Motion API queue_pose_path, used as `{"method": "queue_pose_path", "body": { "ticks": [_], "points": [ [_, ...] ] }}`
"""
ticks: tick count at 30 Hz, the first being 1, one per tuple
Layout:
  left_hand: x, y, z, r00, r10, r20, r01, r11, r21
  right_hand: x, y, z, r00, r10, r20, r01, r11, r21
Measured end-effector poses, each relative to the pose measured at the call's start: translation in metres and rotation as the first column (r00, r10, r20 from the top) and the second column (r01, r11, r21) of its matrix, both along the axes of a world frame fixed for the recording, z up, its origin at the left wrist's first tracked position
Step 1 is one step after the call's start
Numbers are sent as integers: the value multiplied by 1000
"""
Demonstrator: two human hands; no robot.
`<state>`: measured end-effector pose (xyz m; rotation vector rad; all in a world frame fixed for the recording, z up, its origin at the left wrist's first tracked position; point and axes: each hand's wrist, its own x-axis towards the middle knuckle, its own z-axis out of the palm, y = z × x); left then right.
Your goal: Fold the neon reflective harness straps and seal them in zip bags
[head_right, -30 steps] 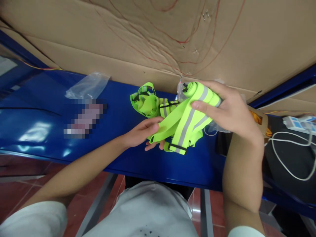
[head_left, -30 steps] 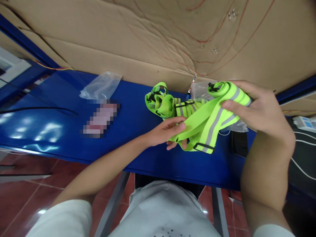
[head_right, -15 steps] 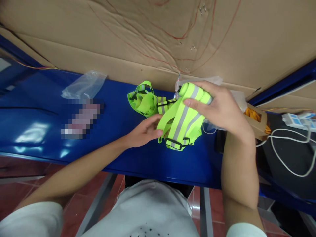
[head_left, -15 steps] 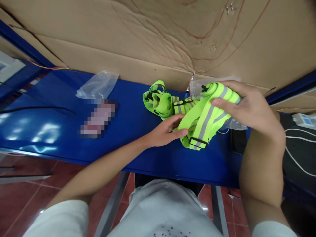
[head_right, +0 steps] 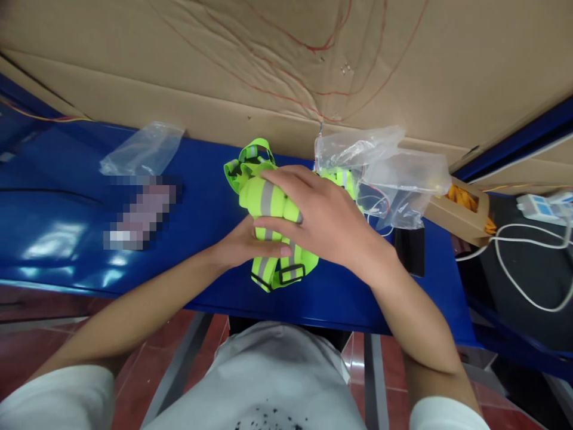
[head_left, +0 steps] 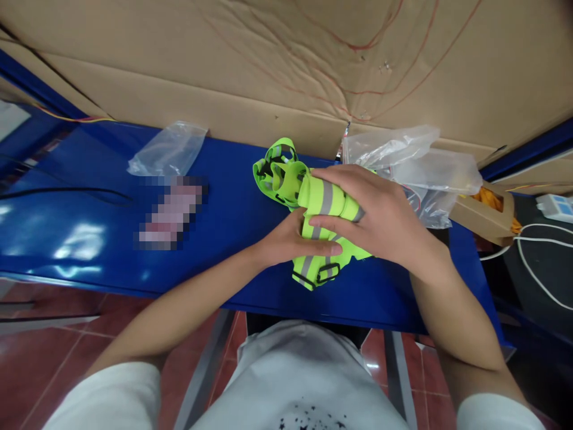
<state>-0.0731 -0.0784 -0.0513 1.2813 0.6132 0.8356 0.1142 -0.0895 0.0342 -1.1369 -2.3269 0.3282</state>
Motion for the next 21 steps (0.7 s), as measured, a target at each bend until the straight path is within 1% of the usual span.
{"method": "queue_pose_path", "body": {
  "ticks": [2,4,7,9,13,15,17,19,21],
  "points": [
    [4,-4,-3,998,-60,22,62,988,-143,-4,0,-5,1000,-5,2,5,1000,18],
    [6,-6,-5,991,-113,75,128,959,-252,-4,3,-9,1000,-22,-3,22,999,26],
    [6,-6,-7,978,-169,125,201,926,-319,-2,7,-12,998,-49,-44,50,999,16],
    [5,-5,-5,969,-199,147,238,909,-342,-1,8,-12,993,-76,-92,75,997,-14],
    [2,-2,1,938,-289,194,343,856,-387,-2,9,-9,974,-157,-161,135,981,-140],
    [0,0,3,943,-291,161,332,864,-380,-3,9,-8,965,-187,-183,149,968,-200],
    [-3,3,5,948,-309,82,318,880,-353,-4,9,-6,960,-197,-197,145,956,-253],
    [-6,6,6,930,-366,24,354,880,-318,-4,8,-4,960,-197,-198,130,942,-308],
    [-8,8,6,907,-422,7,405,866,-293,-4,6,0,957,-206,-203,120,922,-369]
  ]
}}
